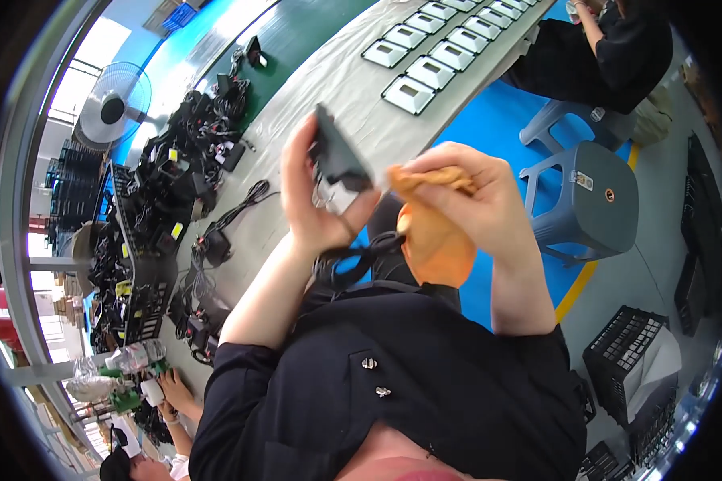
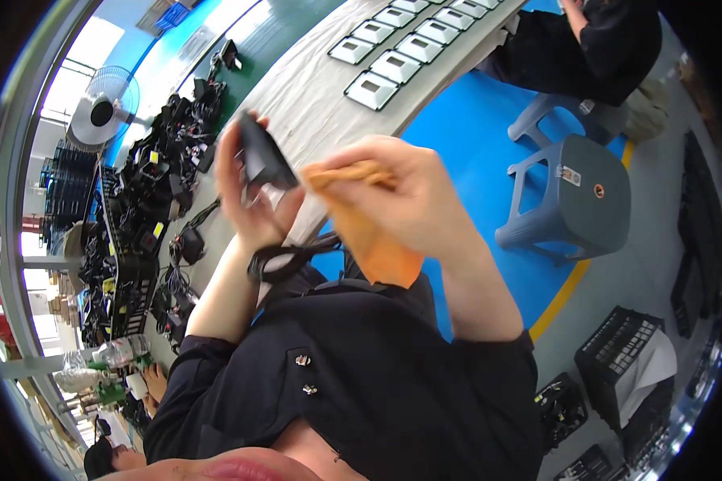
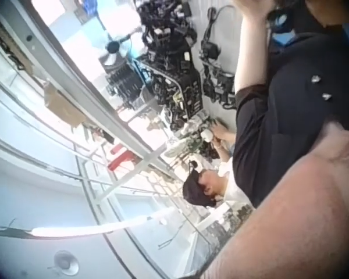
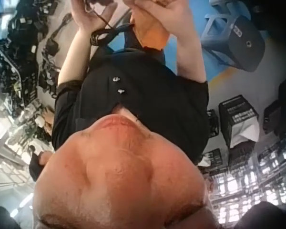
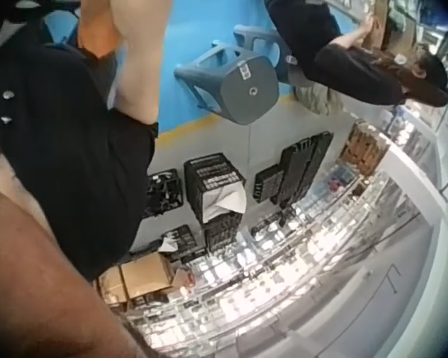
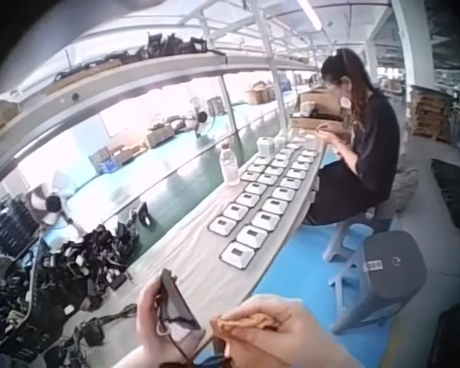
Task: Cleaning and arranging LED light components at an assembly workbench using a cloth.
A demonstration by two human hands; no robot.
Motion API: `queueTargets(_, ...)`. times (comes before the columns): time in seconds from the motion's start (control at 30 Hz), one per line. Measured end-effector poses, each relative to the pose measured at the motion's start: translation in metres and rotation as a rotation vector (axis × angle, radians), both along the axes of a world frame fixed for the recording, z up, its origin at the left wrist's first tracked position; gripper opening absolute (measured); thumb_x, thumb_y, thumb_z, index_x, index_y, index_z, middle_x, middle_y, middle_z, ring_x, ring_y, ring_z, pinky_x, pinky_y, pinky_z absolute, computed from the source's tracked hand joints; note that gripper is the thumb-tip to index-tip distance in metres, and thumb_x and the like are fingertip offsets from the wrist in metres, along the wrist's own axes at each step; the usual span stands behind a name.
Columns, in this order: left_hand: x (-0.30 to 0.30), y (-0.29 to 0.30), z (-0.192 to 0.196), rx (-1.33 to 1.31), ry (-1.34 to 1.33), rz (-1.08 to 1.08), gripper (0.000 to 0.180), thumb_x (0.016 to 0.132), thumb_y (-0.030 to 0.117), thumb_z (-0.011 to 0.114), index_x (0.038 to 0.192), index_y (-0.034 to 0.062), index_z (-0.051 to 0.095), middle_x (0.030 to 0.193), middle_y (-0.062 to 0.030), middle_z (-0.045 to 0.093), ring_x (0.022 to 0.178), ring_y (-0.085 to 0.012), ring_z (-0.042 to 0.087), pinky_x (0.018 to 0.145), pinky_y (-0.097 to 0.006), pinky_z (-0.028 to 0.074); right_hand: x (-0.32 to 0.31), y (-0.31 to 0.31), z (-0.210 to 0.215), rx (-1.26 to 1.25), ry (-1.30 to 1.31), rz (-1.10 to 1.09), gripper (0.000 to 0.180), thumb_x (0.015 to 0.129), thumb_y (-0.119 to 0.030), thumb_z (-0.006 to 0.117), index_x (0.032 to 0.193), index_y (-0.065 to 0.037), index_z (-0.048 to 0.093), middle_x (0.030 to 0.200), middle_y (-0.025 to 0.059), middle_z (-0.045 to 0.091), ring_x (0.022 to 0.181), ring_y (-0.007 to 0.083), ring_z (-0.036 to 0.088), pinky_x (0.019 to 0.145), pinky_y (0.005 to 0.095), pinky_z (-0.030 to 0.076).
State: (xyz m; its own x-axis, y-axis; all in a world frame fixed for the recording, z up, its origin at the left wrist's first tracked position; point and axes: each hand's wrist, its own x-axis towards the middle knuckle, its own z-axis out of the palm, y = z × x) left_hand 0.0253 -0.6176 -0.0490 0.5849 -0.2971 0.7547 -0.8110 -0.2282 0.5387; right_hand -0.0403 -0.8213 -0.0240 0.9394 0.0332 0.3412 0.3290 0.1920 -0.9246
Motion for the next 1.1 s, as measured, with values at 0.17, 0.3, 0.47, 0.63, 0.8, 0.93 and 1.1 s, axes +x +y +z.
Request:
queueTargets(0.17, 0.066, -0.063, -0.012, 0.306, 0.143, 0.202, 0.077, 0.067, 0.027, 0.075, 0.133, 0.0054, 0.042, 0.121, -0.0192, 0.053, 0.109, -0.0352, 0.052, 0.094, -0.042, 0.043, -0.033, -0.058, -0.067, -0.002, 0.476, -0.117, 0.016, 0.086, -0.007, 0.065, 0.1, 0.002, 0.065, 0.091, 0.0079, 0.068, 0.08, 0.0124, 0.064, 0.072, 0.0255, 0.052)
queueTargets(0.3, 0.114, -0.091, -0.044, 0.532, 0.196, 0.304, 0.065, 0.07, 0.032, 0.07, 0.125, 0.007, 0.047, 0.114, -0.0192, 0.055, 0.109, -0.0371, 0.052, 0.094, -0.045, 0.042, -0.07, -0.08, -0.096, 0.1, 0.655, -0.168, 0.015, 0.086, -0.007, 0.065, 0.099, 0.002, 0.065, 0.09, 0.008, 0.068, 0.079, 0.0127, 0.064, 0.071, 0.0253, 0.052)
queueTargets(0.47, 0.134, -0.107, -0.072, 0.668, 0.323, 0.348, 0.066, 0.069, 0.035, 0.069, 0.124, 0.0075, 0.047, 0.115, -0.02, 0.053, 0.107, -0.0374, 0.054, 0.089, -0.045, 0.047, -0.088, -0.091, -0.109, 0.092, 0.689, -0.231, 0.015, 0.086, -0.007, 0.066, 0.099, 0.001, 0.065, 0.09, 0.0078, 0.068, 0.08, 0.0111, 0.063, 0.072, 0.0246, 0.052)
queueTargets(0.63, 0.132, -0.11, -0.066, 0.72, 0.427, 0.302, 0.071, 0.072, 0.038, 0.071, 0.13, 0.0078, 0.045, 0.127, -0.0212, 0.049, 0.113, -0.0379, 0.052, 0.094, -0.043, 0.045, -0.08, -0.092, -0.11, 0.103, 0.723, -0.215, 0.015, 0.086, -0.007, 0.066, 0.099, 0.001, 0.065, 0.091, 0.0077, 0.068, 0.081, 0.0114, 0.063, 0.072, 0.0246, 0.052)
queueTargets(0.8, 0.138, -0.111, -0.072, 0.726, 0.381, 0.231, 0.07, 0.071, 0.027, 0.072, 0.133, 0.0085, 0.043, 0.128, -0.0182, 0.049, 0.12, -0.0347, 0.048, 0.099, -0.041, 0.043, -0.068, -0.09, -0.112, 0.104, 0.728, -0.171, 0.015, 0.087, -0.007, 0.065, 0.099, 0.001, 0.065, 0.092, 0.0079, 0.067, 0.081, 0.0117, 0.063, 0.071, 0.0248, 0.052)
queueTargets(0.93, 0.138, -0.108, -0.073, 0.754, 0.312, 0.217, 0.068, 0.073, 0.03, 0.071, 0.131, 0.0071, 0.045, 0.129, -0.0172, 0.048, 0.123, -0.0331, 0.045, 0.103, -0.04, 0.039, -0.067, -0.087, -0.109, 0.106, 0.723, -0.14, 0.014, 0.087, -0.006, 0.065, 0.099, 0.001, 0.065, 0.092, 0.0083, 0.067, 0.081, 0.0121, 0.064, 0.071, 0.0249, 0.052)
queueTargets(1.1, 0.132, -0.098, -0.091, 0.708, 0.268, 0.2, 0.068, 0.076, 0.042, 0.068, 0.133, 0.0119, 0.044, 0.133, -0.0155, 0.046, 0.126, -0.0321, 0.042, 0.104, -0.04, 0.037, -0.074, -0.075, -0.107, 0.074, 0.693, -0.151, 0.014, 0.087, -0.007, 0.066, 0.099, 0.0, 0.065, 0.093, 0.008, 0.068, 0.083, 0.0119, 0.064, 0.073, 0.0252, 0.052)
